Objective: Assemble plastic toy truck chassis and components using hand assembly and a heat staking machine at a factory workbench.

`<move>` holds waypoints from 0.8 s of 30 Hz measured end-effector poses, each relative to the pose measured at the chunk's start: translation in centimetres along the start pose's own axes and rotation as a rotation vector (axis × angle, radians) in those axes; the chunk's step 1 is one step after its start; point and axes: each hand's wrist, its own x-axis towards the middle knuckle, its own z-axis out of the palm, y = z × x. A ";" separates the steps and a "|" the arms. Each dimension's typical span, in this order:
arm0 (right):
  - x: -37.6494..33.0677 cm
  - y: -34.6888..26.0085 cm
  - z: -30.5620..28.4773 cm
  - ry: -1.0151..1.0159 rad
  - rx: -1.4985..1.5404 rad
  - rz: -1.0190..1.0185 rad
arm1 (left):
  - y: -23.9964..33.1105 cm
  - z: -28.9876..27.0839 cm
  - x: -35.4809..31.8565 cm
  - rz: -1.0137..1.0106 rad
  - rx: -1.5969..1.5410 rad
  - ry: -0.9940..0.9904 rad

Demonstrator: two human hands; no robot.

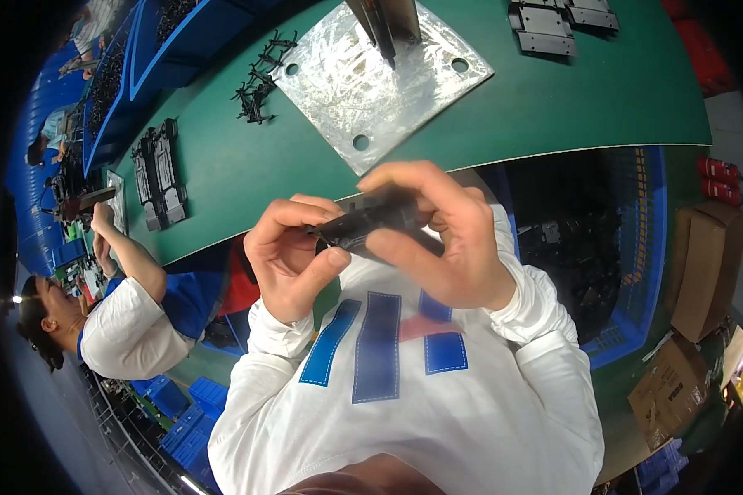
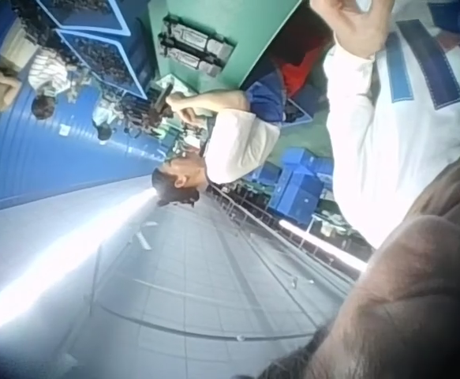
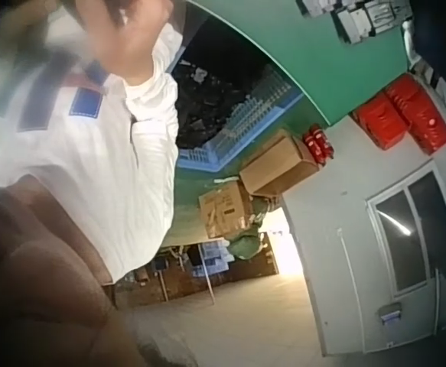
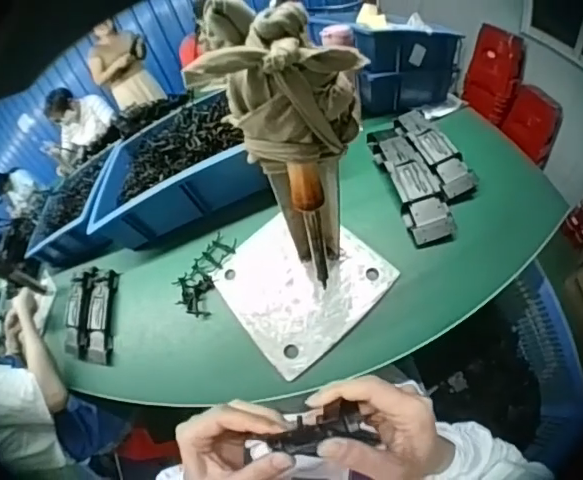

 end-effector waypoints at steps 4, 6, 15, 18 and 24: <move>-0.2 0.0 0.0 -0.041 0.135 0.104 | 0.0 0.6 -0.4 0.113 0.158 0.021; -0.4 0.1 0.2 -0.034 0.154 0.119 | -0.1 0.9 -0.6 0.158 0.203 0.032; 0.0 0.4 1.8 0.214 -0.319 -0.164 | -0.8 1.3 -0.6 0.162 0.196 0.164; -0.8 2.0 1.5 0.177 -0.622 -0.553 | -0.7 1.5 -0.6 0.158 0.179 0.258; -0.9 2.5 1.9 0.100 -0.834 -0.621 | -0.4 2.0 -0.8 0.111 0.180 0.302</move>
